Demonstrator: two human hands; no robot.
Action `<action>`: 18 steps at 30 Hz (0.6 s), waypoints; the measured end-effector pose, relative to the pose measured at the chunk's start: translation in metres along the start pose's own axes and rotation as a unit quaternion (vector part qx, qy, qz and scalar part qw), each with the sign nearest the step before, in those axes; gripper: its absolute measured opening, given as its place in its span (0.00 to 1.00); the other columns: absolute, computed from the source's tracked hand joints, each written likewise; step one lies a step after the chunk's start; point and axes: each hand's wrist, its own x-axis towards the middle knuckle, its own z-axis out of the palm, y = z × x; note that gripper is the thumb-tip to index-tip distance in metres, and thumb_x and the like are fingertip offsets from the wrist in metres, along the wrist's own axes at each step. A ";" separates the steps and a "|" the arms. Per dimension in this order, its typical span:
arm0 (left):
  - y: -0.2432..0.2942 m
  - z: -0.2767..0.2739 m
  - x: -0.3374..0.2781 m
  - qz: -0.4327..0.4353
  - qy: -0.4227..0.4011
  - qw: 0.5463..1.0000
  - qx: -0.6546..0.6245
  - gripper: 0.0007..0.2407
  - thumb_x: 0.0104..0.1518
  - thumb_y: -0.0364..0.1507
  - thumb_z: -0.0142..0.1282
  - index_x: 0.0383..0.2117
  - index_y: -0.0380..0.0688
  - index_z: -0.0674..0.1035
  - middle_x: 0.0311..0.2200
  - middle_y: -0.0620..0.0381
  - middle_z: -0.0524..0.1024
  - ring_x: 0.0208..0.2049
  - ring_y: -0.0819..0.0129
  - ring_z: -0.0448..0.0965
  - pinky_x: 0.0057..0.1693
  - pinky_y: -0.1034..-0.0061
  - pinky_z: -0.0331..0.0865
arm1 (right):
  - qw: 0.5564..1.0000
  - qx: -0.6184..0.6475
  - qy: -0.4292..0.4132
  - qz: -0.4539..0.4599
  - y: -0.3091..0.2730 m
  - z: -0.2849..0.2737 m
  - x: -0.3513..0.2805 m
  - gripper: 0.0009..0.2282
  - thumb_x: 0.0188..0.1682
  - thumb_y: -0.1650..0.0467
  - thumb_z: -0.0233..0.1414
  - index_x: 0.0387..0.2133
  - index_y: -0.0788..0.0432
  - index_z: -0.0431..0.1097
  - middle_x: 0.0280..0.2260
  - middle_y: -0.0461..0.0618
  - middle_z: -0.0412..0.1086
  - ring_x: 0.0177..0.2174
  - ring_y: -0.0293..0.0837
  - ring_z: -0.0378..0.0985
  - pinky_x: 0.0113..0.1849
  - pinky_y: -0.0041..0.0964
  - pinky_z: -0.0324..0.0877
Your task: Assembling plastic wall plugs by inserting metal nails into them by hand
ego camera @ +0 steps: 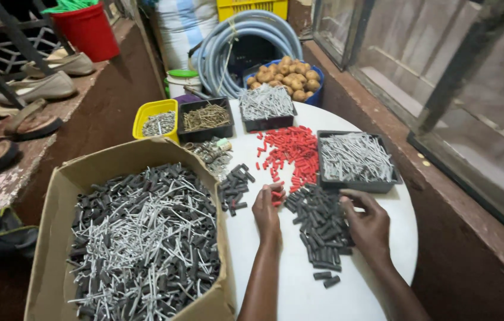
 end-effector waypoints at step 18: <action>0.068 -0.004 -0.106 0.080 -0.048 0.951 0.294 0.18 0.68 0.36 0.37 0.53 0.40 0.77 0.53 0.37 0.74 0.58 0.42 0.69 0.64 0.53 0.59 | 0.997 -0.016 0.077 -0.021 -0.003 -0.019 -0.052 0.06 0.49 0.73 0.57 0.39 0.56 0.76 0.37 0.52 0.74 0.38 0.44 0.76 0.38 0.34 0.71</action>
